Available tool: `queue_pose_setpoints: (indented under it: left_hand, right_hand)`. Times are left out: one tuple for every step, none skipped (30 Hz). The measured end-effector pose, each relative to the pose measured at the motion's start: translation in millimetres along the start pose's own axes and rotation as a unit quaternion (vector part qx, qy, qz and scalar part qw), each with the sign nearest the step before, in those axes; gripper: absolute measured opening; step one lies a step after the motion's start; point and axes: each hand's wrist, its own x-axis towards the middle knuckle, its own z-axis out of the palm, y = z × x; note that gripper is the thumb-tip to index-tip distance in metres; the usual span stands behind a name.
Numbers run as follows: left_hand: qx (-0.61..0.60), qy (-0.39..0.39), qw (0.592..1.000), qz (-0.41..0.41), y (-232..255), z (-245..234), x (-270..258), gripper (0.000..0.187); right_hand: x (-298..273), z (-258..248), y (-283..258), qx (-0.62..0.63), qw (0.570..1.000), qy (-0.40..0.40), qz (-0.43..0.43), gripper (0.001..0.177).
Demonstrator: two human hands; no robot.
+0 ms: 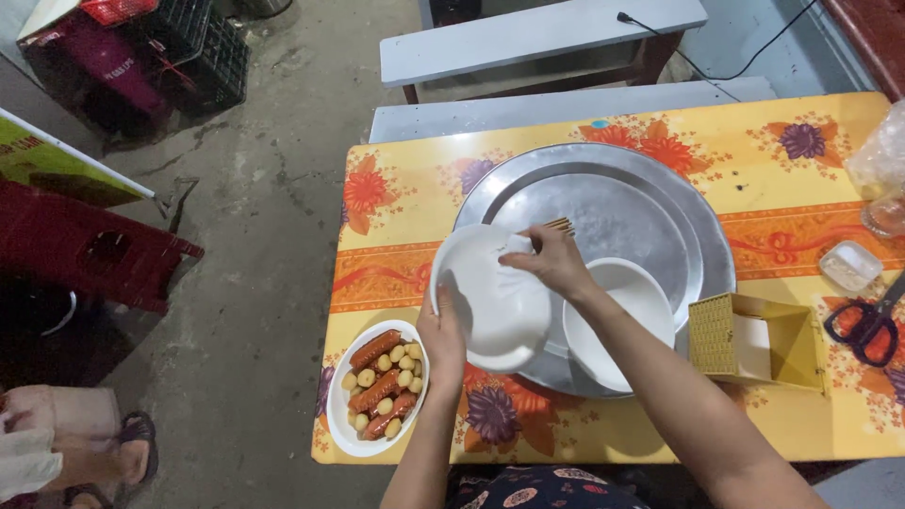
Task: Wiping bowls and chopsticks with a cloth and arranging them on a tray
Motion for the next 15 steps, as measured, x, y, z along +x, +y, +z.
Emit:
queue_pose_setpoints:
  left_hand:
    - [-0.017, 0.028, 0.999, -0.002, -4, -1, -1, 0.051]
    - [-0.033, 0.056, 0.998, -0.004, -8, -2, -1, 0.049]
    - [-0.034, 0.056, 0.998, -0.004, -19, 1, 3, 0.049]
    - [-0.038, 0.074, 0.996, -0.007, -30, 3, 7, 0.047]
    - [-0.042, 0.093, 0.995, -0.010, -42, 4, 9, 0.045]
    - [-0.042, 0.094, 0.995, -0.010, -40, 4, 7, 0.045]
    - [-0.053, 0.098, 0.994, -0.011, -38, 3, 4, 0.045]
    - [-0.064, 0.102, 0.993, -0.012, -36, 2, 1, 0.045]
    - [-0.064, 0.102, 0.993, -0.013, -37, 3, 3, 0.045]
    - [-0.072, 0.116, 0.991, -0.010, -38, 3, 4, 0.046]
    - [-0.081, 0.131, 0.988, -0.010, -39, 4, 5, 0.047]
    - [-0.080, 0.131, 0.988, -0.012, -42, 6, 1, 0.047]
    - [-0.093, 0.142, 0.985, -0.018, -42, 7, 2, 0.049]
    - [-0.105, 0.153, 0.982, -0.024, -42, 8, 2, 0.050]
    - [-0.104, 0.152, 0.983, -0.026, -43, 10, 2, 0.050]
  right_hand:
    - [-7, 6, 6, 0.038, 0.998, 0.001, 0.058, 0.044]
    - [-13, 11, 12, 0.075, 0.990, 0.002, 0.116, 0.042]
    - [-20, 15, 16, 0.075, 0.991, 0.002, 0.115, 0.042]
    - [-27, 18, 20, 0.092, 0.984, 0.003, 0.151, 0.043]
    - [-35, 23, 24, 0.109, 0.976, 0.004, 0.187, 0.044]
    - [-41, 26, 25, 0.109, 0.976, 0.004, 0.187, 0.044]
    - [-48, 29, 26, 0.136, 0.968, 0.014, 0.209, 0.043]
    - [-54, 33, 27, 0.163, 0.959, 0.024, 0.230, 0.042]
    - [-64, 33, 15, 0.163, 0.959, 0.024, 0.231, 0.042]
    - [-73, 34, 3, 0.202, 0.942, 0.021, 0.267, 0.043]
    - [-84, 34, -8, 0.239, 0.922, 0.016, 0.304, 0.045]
    - [-91, 37, -5, 0.238, 0.922, 0.015, 0.305, 0.045]
    - [-96, 40, -3, 0.287, 0.897, 0.023, 0.335, 0.051]
    - [-101, 44, -1, 0.335, 0.869, 0.031, 0.363, 0.059]
    - [-106, 50, 5, 0.335, 0.868, 0.031, 0.365, 0.059]
